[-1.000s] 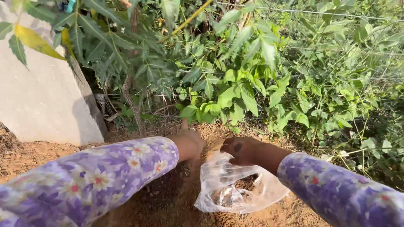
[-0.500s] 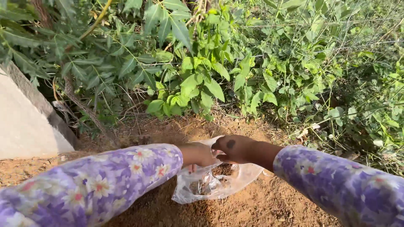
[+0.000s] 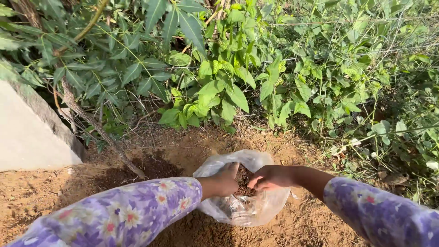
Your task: Planting a small tree seedling in a prepared hole and adding soil and compost.
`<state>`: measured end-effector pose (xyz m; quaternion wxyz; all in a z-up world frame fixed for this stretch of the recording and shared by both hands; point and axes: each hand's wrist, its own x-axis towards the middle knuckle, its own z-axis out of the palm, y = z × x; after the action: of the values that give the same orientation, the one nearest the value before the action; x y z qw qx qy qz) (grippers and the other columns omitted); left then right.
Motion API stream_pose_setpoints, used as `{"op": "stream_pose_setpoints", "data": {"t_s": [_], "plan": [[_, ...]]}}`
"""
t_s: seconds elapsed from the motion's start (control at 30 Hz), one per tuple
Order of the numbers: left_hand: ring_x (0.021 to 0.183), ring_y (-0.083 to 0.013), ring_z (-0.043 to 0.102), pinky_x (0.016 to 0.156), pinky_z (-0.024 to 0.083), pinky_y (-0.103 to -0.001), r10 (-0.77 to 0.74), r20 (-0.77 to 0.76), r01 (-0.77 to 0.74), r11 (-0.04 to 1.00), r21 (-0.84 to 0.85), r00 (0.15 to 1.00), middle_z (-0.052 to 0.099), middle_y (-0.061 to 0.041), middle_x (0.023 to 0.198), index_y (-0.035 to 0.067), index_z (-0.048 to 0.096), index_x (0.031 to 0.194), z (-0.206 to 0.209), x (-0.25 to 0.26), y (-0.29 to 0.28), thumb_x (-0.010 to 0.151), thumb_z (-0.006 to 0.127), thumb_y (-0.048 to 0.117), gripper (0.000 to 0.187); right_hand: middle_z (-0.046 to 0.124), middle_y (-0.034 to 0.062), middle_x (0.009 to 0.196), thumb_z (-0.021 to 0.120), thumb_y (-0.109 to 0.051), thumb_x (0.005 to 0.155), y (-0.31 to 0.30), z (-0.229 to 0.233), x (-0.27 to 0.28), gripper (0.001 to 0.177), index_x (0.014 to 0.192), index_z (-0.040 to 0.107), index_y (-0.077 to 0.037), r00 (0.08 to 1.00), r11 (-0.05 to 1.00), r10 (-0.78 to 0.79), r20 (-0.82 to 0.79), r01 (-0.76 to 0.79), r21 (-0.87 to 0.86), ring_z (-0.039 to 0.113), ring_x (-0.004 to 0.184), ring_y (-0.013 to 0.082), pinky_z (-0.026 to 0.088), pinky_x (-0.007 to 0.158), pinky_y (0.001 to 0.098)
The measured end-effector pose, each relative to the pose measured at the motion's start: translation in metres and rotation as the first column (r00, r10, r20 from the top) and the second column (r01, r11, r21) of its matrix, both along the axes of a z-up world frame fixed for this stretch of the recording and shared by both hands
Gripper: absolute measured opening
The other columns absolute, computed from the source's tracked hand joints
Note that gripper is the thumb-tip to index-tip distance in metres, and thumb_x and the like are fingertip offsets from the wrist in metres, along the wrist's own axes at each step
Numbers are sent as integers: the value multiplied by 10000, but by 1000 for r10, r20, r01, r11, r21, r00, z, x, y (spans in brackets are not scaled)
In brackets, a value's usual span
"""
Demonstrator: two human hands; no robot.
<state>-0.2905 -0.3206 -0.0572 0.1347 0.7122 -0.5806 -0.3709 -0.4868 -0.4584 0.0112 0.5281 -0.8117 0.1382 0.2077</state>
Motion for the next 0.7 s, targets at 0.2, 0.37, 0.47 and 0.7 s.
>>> {"op": "stream_pose_setpoints", "data": {"t_s": [0.2,0.37,0.47,0.7], "plan": [[1509,-491,192,1167,297,-519,7,273,57,973,-225,962,133,-273,1671,34,56,1602,5,23,-21,809,629,71,979,652,266,1286,662,-367,929,-22,-69,25,897,1609,148,-88,955,751,-296,28,251,-610,680,1168,391,541,1001,464],[1306,-463,507,1020,485,-515,38,392,39,982,-185,919,380,-312,1510,134,103,1646,76,16,8,840,568,32,936,632,270,1276,822,-443,837,-6,0,14,1202,1611,-31,-96,975,486,-210,-69,43,-873,663,1137,378,558,968,434],[1192,-454,624,958,544,-498,56,435,4,991,-136,898,465,-319,1447,172,155,1666,97,13,15,869,546,11,902,575,283,1339,874,-410,790,13,40,18,1327,1627,-115,-120,961,335,-189,-203,-131,-933,669,1122,355,567,956,430],[1281,-469,558,1015,536,-518,41,550,-97,993,73,834,189,-274,1654,265,54,1663,168,-9,13,908,632,43,976,261,365,1528,798,-334,844,12,68,31,1216,1588,-147,-158,964,34,-177,-197,-194,-980,411,1384,520,387,1104,673]]}}
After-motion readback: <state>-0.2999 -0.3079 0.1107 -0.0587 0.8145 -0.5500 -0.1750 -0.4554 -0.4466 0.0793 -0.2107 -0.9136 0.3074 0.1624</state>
